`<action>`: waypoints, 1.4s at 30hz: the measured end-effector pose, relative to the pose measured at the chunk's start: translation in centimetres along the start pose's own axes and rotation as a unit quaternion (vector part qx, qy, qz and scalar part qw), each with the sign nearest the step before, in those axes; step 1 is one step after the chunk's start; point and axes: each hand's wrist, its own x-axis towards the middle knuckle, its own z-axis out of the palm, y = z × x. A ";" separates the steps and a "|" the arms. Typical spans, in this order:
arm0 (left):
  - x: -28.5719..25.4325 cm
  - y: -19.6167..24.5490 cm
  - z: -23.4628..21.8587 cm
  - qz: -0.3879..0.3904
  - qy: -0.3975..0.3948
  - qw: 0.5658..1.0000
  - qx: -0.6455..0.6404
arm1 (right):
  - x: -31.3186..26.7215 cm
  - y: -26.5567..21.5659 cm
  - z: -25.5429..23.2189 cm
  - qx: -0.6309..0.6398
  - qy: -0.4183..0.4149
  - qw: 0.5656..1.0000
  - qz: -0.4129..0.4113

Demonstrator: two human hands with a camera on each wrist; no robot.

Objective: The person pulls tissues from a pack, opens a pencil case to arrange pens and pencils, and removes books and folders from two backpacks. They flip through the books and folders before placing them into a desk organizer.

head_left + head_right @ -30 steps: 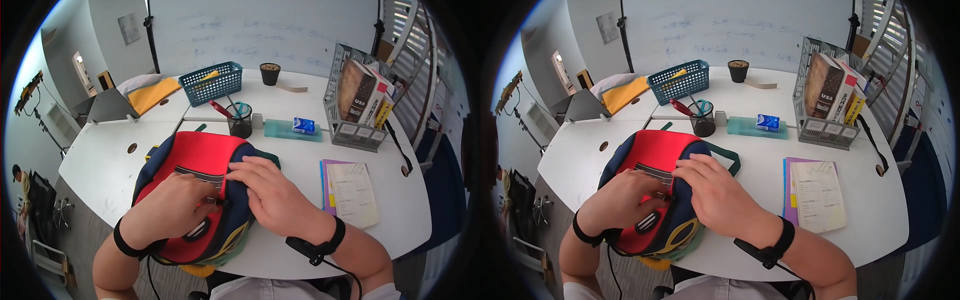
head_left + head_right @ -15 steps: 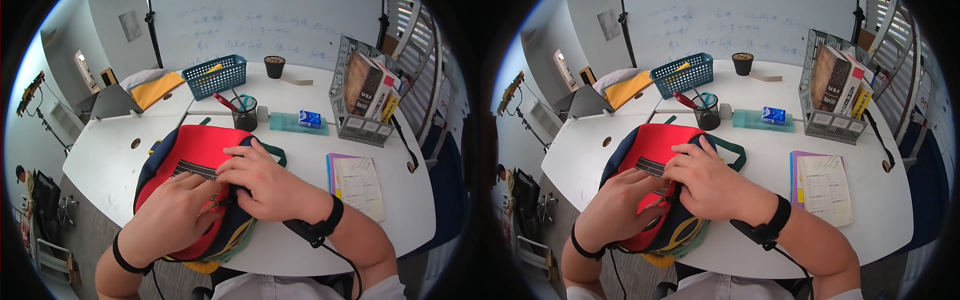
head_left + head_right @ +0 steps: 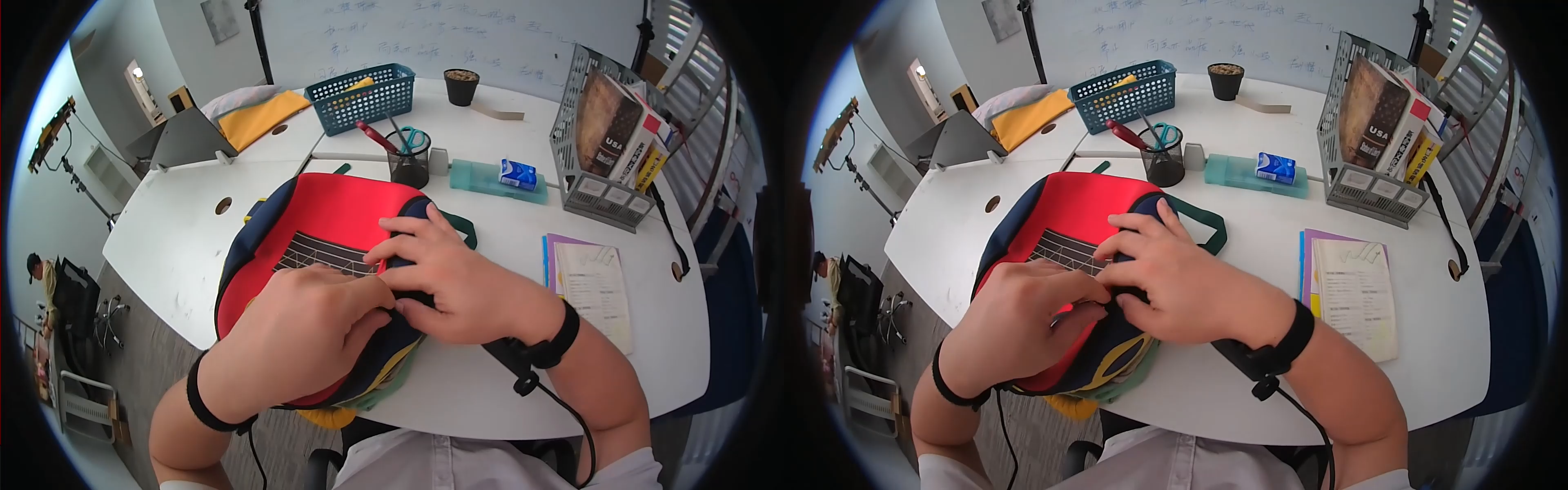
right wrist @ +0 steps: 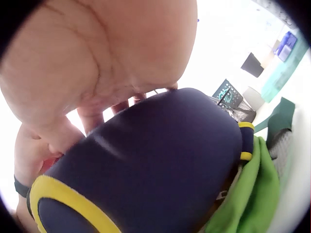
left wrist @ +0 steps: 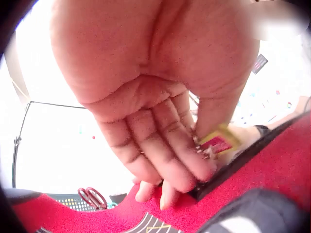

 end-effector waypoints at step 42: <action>-10.4 -2.2 -2.7 -0.006 -0.007 0.997 0.079 | 6.8 -6.1 0.7 0.174 0.283 0.942 -0.051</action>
